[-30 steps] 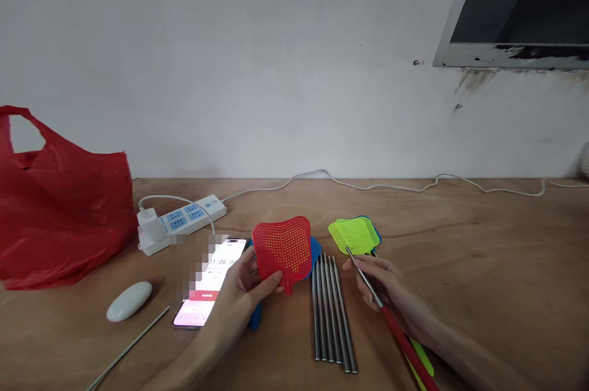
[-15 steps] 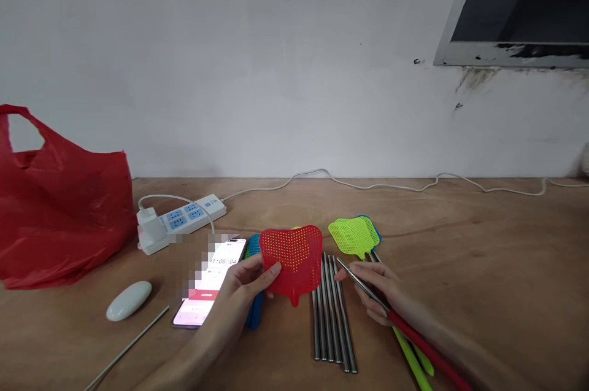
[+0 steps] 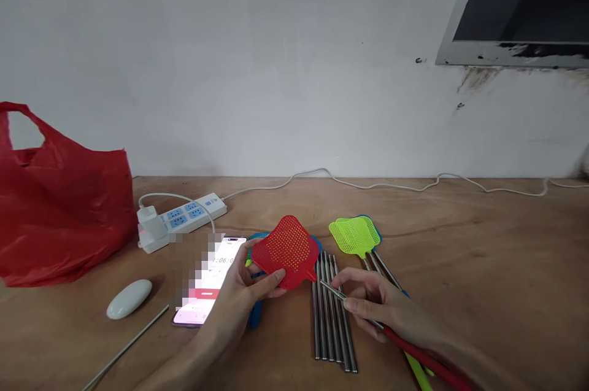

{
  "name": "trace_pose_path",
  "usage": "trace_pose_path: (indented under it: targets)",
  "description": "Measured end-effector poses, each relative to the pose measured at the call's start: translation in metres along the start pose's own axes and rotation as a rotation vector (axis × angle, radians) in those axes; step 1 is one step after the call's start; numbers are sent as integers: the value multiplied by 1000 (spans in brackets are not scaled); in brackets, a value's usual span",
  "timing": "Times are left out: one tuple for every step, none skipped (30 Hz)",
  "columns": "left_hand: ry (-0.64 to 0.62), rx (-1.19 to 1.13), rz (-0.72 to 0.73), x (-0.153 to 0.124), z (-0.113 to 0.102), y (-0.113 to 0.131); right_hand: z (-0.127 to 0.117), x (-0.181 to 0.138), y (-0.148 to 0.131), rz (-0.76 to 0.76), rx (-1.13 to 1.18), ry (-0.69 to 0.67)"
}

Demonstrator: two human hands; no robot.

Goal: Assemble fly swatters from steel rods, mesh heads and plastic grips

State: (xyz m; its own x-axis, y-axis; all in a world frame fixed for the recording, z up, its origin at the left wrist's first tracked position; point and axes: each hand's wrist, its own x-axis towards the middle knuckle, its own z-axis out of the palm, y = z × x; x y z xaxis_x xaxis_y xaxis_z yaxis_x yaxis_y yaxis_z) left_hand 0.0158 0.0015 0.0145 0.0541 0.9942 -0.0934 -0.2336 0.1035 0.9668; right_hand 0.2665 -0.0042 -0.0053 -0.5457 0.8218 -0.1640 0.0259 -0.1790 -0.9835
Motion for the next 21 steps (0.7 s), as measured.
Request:
trace_pose_path:
  targets:
    - [-9,-4,4,0,0,-1,0,0,0,1,-1,-3]
    - [-22,-9,7,0,0,-2,1,0,1,1,0,-4]
    - [-35,-14,9,0,0,-3,1,-1,1,3,2,-6]
    - [-46,-16,9,1,0,-3,1,-1,1,3,4,-9]
    - [-57,-14,7,1,0,-4,2,-1,1,0,6,-13]
    - [-63,-8,5,1,-1,-5,2,-1,1,-4,6,-17]
    - [-65,1,2,1,-1,-5,2,0,1,-7,3,-19]
    - [-61,11,2,1,-2,-5,3,0,0,-10,-3,-15]
    - [-52,19,6,1,-2,-5,3,0,0,-11,-11,-8]
    - [-46,26,11,1,-2,-5,3,0,-1,-10,-21,1]
    - [-44,32,15,0,-2,-5,3,0,-1,-9,-28,10]
    - [-45,38,16,0,-2,-5,3,0,-1,-6,-31,19]
    - [-49,44,12,0,-1,-4,3,0,0,-4,-33,27]
    - [-53,47,9,-1,-1,-4,3,0,0,-4,-34,36]
    - [-54,46,10,-2,0,-4,2,1,1,-6,-34,45]
    - [-49,43,16,-2,2,-4,2,1,2,-7,-37,51]
    - [-41,38,25,-3,3,-4,2,1,2,-10,-40,58]
    - [-36,34,36,-4,3,-4,2,1,3,-13,-43,61]
    - [-34,32,48,-4,4,-5,1,1,3,-16,-45,65]
    - [-34,32,58,-5,4,-5,1,2,3,-18,-48,68]
    - [-39,35,64,-5,4,-5,2,2,3,-18,-50,74]
